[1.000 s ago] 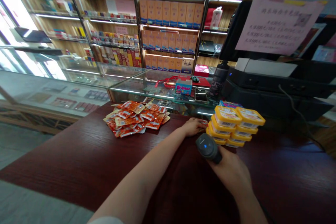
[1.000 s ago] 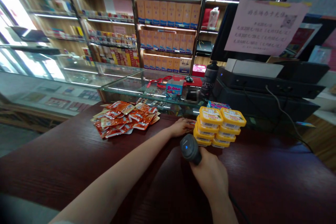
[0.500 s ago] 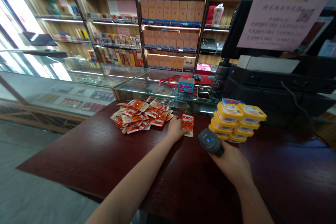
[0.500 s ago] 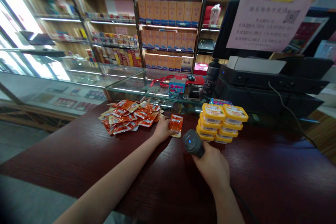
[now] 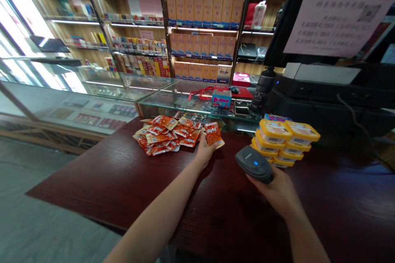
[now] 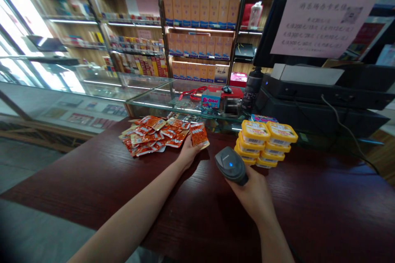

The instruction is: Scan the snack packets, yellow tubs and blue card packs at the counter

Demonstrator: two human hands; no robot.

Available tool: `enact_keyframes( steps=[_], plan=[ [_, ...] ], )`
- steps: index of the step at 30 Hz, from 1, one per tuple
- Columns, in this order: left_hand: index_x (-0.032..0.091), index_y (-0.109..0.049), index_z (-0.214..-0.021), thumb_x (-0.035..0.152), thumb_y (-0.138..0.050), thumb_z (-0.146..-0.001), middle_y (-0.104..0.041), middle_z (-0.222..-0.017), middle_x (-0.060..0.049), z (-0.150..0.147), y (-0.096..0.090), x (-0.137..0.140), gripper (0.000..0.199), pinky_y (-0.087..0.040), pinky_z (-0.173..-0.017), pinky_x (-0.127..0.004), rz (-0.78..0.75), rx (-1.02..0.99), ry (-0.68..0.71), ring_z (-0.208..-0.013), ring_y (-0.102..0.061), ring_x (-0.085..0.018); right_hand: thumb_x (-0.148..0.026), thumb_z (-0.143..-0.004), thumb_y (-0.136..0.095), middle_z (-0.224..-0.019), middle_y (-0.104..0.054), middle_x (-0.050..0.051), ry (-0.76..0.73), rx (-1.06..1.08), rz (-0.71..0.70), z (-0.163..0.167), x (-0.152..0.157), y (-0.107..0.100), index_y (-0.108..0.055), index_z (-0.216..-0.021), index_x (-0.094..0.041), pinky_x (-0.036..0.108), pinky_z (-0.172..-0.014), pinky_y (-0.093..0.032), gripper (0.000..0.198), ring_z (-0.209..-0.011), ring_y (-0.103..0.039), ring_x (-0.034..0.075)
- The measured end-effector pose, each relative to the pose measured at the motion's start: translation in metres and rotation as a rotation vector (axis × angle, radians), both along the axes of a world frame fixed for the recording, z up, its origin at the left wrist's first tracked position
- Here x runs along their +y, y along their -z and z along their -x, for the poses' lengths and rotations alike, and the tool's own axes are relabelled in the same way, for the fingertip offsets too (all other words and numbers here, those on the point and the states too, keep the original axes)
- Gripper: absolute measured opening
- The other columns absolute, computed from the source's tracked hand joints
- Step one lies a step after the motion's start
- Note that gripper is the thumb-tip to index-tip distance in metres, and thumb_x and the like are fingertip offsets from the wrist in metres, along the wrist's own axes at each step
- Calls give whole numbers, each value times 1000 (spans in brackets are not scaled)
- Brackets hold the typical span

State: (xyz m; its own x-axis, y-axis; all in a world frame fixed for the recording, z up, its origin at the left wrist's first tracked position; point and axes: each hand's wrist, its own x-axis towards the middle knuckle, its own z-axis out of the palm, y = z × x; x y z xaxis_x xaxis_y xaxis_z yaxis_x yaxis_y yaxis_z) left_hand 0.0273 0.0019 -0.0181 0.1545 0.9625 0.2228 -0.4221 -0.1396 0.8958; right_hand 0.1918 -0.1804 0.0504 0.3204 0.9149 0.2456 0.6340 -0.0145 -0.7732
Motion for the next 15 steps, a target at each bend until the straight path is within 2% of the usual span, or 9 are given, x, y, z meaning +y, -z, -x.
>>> enact_keyframes(
  steps=[3, 9, 12, 15],
  plan=[
    [18, -51, -112, 19, -73, -65, -65, -109, -9, -1, 5, 3, 52, -46, -96, -43, -21, 12, -44, -101, -63, -22, -46, -71, -66, -95, -74, 8, -21, 46, -4, 2, 0, 0, -69, -100, -19, 35, -81, -52, 40, -92, -69, 28],
    [19, -52, -111, 12, -61, -73, -61, -113, -8, -3, 16, 12, 40, -40, -105, -44, -144, 206, -306, -111, -58, -23, -48, -71, -66, -61, -69, 2, -65, 94, 71, 3, -1, 1, -70, -93, -18, 30, -55, -50, 37, -59, -66, 22],
    [19, -48, -115, 8, -57, -74, -60, -115, -9, -4, 19, 14, 43, -41, -104, -43, -134, 236, -296, -109, -59, -22, -46, -72, -65, -51, -63, 0, -62, 91, 82, 3, -1, 2, -69, -88, -18, 28, -48, -46, 33, -48, -60, 18],
    [19, -45, -118, 8, -55, -75, -59, -115, -9, -4, 21, 14, 46, -41, -104, -44, -131, 239, -268, -110, -58, -22, -45, -71, -65, -50, -61, -1, -44, 117, 107, 3, -1, 2, -66, -80, -18, 27, -45, -44, 28, -44, -56, 17]
  ],
)
